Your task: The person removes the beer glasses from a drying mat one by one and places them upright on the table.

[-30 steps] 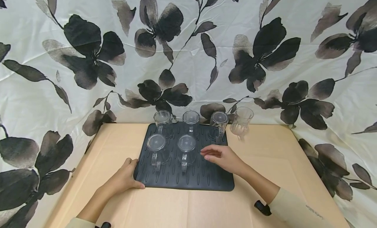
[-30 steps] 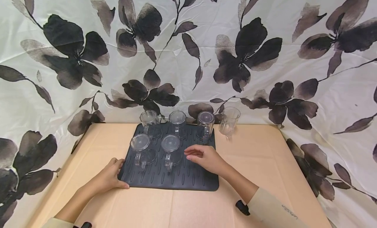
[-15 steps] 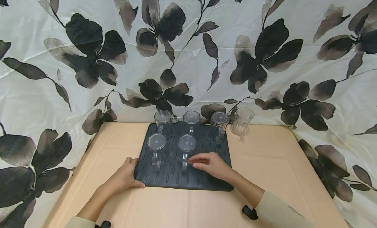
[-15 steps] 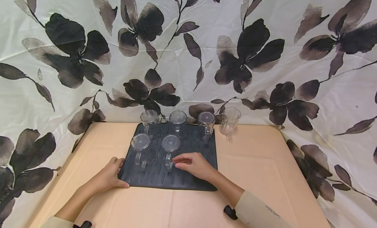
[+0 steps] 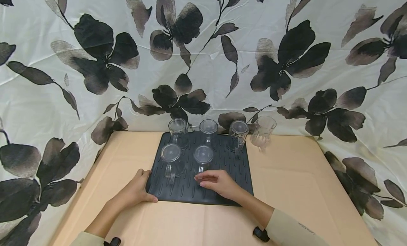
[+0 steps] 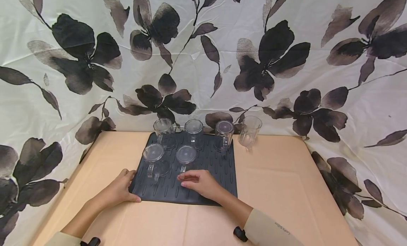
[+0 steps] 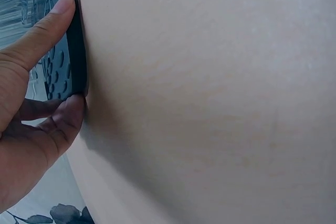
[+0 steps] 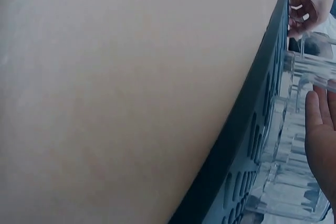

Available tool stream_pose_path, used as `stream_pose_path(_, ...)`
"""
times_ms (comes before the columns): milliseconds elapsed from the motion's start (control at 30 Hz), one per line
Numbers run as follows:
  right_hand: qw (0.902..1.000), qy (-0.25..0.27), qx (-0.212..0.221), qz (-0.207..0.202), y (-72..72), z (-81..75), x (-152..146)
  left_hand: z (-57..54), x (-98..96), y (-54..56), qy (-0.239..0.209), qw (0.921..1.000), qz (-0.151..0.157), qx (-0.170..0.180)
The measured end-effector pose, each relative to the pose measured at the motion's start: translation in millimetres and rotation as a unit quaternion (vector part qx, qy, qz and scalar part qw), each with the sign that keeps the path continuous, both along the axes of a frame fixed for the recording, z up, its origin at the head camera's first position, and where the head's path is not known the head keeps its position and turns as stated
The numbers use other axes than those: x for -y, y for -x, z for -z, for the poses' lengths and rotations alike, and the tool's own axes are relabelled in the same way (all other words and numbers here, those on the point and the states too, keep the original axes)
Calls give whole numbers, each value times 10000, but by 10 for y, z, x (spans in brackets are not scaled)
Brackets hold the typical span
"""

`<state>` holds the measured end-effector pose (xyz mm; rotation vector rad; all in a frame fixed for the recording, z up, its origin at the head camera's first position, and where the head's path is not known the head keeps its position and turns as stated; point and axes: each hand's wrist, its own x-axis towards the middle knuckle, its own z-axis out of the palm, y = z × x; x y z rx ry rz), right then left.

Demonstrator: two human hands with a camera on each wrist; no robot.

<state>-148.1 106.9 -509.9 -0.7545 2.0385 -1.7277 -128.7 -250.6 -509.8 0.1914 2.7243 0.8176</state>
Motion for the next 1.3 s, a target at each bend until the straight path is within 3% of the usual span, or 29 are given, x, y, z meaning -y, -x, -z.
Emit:
stream_pose_path(367, 9981, -274, -212, 505, 2, 10, 118, 2, -6, 16, 23, 10000, -59, 23)
stream_pose_path(633, 9968, -31, -149, 787, -20, 15, 176, 17, -6, 2, 31, 9999, -98, 77)
stream_pose_path(867, 9903, -105, -594, 1252, -54, -1, 182, 25, -18, 7, 54, 9999, -84, 75)
stream_pose_path(1033, 9875, -148, -862, 1312, -66, -51, 158, 32, -13, 9, 150, 9998, -83, 26)
stream_pose_path(1300, 9855, -101, -932, 1417, -80, -121, 76, 25, -5, 12, 226, 9997, -47, -8)
